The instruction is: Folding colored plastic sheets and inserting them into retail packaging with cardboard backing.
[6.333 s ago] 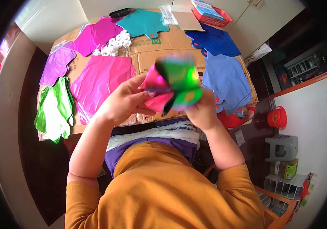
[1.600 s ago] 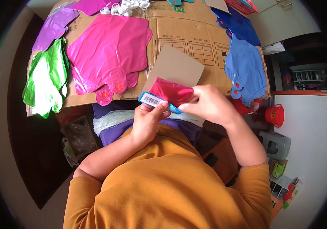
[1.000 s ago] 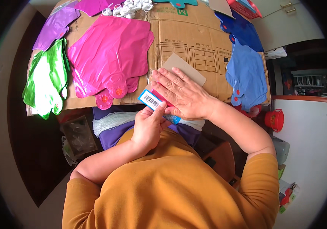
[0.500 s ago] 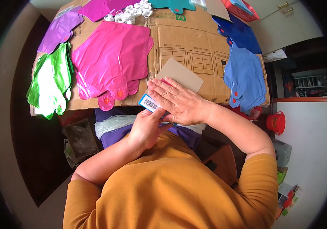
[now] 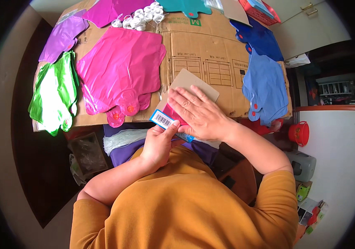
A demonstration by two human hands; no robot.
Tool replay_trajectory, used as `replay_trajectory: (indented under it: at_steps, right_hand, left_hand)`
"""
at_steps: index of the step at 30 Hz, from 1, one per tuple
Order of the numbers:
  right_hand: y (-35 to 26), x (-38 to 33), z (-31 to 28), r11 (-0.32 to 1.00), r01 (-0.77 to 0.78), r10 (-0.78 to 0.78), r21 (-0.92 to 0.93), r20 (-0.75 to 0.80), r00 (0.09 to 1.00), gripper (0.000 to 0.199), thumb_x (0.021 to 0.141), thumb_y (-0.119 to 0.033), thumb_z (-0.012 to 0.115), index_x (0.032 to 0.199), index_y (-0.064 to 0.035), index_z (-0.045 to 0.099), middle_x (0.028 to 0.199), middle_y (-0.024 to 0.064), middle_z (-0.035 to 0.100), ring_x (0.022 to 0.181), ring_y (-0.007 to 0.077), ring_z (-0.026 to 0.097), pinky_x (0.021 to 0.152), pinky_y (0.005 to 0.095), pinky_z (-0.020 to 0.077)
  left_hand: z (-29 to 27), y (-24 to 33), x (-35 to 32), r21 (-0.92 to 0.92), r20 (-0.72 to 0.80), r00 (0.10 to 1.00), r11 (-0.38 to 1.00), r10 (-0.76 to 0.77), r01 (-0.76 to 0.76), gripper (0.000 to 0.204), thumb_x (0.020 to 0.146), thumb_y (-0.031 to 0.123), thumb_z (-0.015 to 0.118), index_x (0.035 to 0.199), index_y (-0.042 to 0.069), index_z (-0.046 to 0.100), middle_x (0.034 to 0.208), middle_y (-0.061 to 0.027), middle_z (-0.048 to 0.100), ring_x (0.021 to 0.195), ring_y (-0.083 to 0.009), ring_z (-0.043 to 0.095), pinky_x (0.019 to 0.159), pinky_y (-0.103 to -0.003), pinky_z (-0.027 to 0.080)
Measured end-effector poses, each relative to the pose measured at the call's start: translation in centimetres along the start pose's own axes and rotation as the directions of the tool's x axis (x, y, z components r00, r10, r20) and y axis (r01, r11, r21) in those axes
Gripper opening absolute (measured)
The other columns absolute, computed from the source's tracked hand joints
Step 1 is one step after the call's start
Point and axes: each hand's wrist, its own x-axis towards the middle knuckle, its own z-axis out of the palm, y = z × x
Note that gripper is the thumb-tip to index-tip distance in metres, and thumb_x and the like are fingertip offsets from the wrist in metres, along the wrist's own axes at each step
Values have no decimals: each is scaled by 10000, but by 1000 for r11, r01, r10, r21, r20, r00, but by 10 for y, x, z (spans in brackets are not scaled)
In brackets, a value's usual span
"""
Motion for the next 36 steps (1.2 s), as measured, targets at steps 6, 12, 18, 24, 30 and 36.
replay_trajectory:
  at_steps: [6,12,18,24,30,36]
  right_hand:
    - [10,0,-2,983,-155,158,-98,32,987,856,924,-645,379,1496,-22,246,1572,181,193,1462,332,167,1177,518,89]
    - [0,2,-34,992,-54,47,-112,-59,997,859,904,-619,451,1501,-37,243,1573,173,200,1470,311,157,1178,513,103]
    - [0,-5,-5,984,-7,-13,179,110,994,780,934,-536,477,1496,-38,265,1570,149,226,1469,296,168,1181,485,118]
    - [37,32,-44,919,61,-26,390,-96,995,262,773,-61,702,1032,-83,669,1021,86,562,969,239,566,846,351,479]
    - [54,80,-60,850,-71,-146,521,363,920,191,739,-87,708,898,-56,606,881,62,499,798,196,529,723,334,460]
    - [54,103,-62,868,-108,-190,485,524,830,208,718,-94,719,872,-45,588,881,78,522,830,221,552,737,357,471]
  left_hand:
    - [-2,1,1,20,1,1000,1000,-10,10,144,978,199,573,998,73,640,951,-17,665,833,-142,656,729,-325,570]
    - [4,2,-3,-13,-42,999,1000,1,-2,151,976,200,584,980,66,655,922,-14,673,804,-110,646,722,-283,559]
    - [-3,-5,3,8,18,999,999,42,-42,174,987,173,549,1097,55,614,1033,-43,660,887,-137,655,738,-303,560]
    - [-1,0,1,96,-1,997,992,78,-78,162,969,238,598,931,87,645,877,-8,677,801,-127,665,708,-292,557]
    - [-6,-6,5,117,17,994,987,106,-107,163,974,227,592,958,74,644,900,-19,682,812,-130,668,734,-308,569]
    - [-4,-4,3,55,41,992,991,117,-119,169,974,213,591,968,55,650,903,-22,681,819,-132,667,741,-326,578]
